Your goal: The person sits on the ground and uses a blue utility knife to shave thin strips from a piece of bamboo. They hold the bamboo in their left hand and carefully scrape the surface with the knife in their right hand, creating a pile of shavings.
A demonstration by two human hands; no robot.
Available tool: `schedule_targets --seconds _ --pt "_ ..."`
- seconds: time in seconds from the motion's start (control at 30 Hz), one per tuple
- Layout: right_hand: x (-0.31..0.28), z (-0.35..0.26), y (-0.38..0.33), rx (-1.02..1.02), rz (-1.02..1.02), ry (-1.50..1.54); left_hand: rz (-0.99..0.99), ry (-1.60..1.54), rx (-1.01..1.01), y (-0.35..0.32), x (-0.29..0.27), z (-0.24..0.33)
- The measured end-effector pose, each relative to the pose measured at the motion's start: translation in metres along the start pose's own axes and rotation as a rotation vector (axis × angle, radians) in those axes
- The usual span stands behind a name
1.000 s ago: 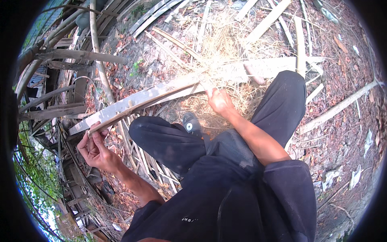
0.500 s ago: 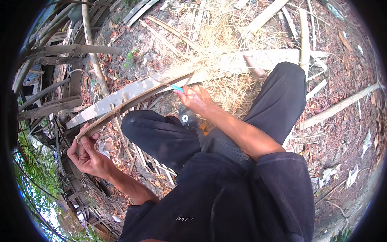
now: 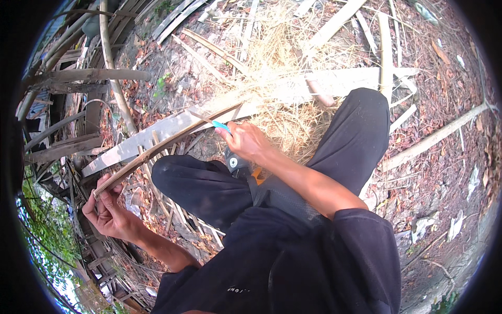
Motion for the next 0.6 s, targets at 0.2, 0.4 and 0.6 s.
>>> schedule_targets --seconds 0.2,0.4,0.6 --pt "0.016 0.139 0.068 -0.085 0.154 -0.254 -0.032 -0.028 0.044 -0.007 0.031 -0.025" --pt "0.01 0.114 0.083 0.059 -0.048 -0.103 -0.002 -0.026 0.002 -0.014 0.047 -0.047" --pt "0.015 0.163 0.1 -0.094 0.1 -0.388 -0.058 -0.105 0.037 -0.016 0.063 -0.048"
Point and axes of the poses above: each hand's wrist, its own y-axis towards the middle knuckle, its own x-axis out of the palm, z = x × y, the point moved 4 cm from there along y, towards the middle knuckle, and after that the axes turned 8 degrees about y, right-handed, at the moved point
